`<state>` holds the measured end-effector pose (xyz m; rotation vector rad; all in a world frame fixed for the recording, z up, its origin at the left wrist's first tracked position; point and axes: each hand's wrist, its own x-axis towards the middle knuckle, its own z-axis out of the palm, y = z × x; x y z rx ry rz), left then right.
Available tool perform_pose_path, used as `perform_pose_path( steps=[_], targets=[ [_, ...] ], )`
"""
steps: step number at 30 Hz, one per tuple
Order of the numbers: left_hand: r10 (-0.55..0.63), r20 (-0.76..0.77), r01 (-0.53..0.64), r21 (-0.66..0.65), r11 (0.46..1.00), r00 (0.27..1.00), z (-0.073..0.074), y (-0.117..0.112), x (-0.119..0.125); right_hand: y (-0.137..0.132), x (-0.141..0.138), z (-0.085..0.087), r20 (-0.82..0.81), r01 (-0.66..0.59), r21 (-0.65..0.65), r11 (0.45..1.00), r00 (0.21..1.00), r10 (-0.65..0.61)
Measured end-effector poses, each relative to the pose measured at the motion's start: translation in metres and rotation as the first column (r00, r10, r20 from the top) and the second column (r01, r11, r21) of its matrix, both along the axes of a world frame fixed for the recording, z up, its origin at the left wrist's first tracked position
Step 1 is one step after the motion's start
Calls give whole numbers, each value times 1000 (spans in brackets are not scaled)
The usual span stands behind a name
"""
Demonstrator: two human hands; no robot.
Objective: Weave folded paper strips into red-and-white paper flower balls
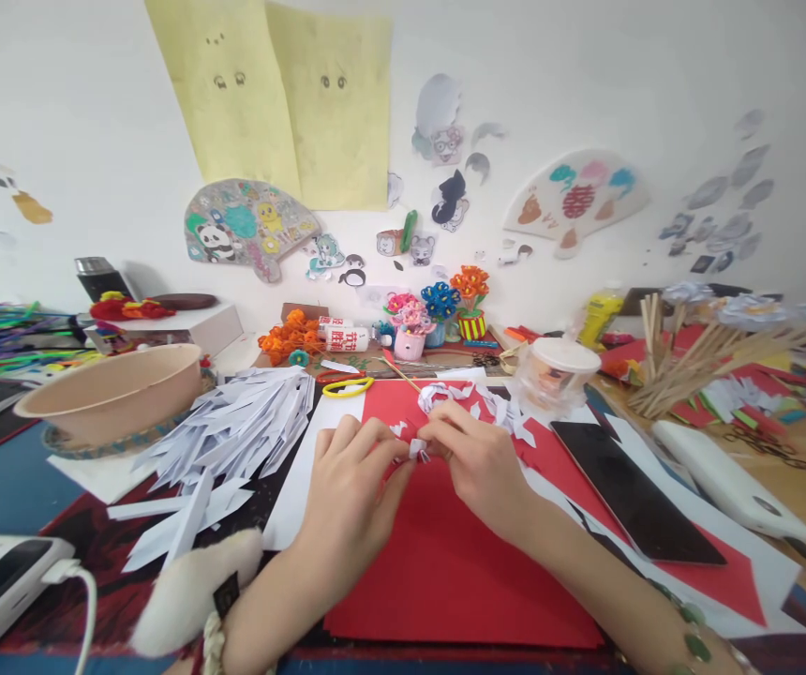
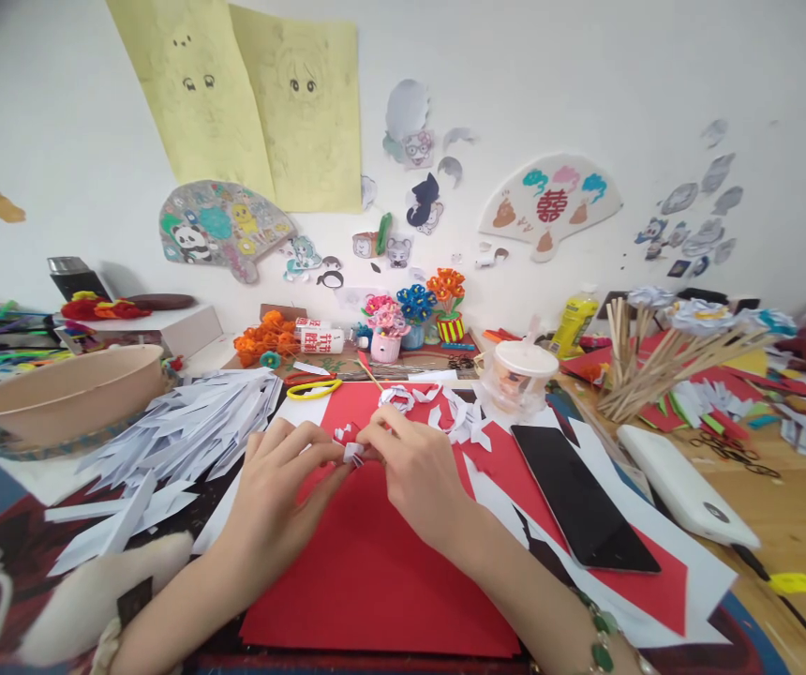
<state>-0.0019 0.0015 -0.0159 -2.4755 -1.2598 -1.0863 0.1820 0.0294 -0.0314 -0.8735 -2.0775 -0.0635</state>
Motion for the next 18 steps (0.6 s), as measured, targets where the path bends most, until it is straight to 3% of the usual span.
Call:
perform_pose_path(
  steps=[5,13,18],
  targets=[
    [63,102,-58,-56,997,993,3,6,-4,-3,2,4,-114,21,30,999,993,-18],
    [6,117,6,-104,995,993,5,3,-4,-3,-1,1,24,1,129,992,1000,-4],
    [35,218,18,-235,972,975,12,5,-6,-5,-3,3,101,-60,256,965,994,35]
  ],
)
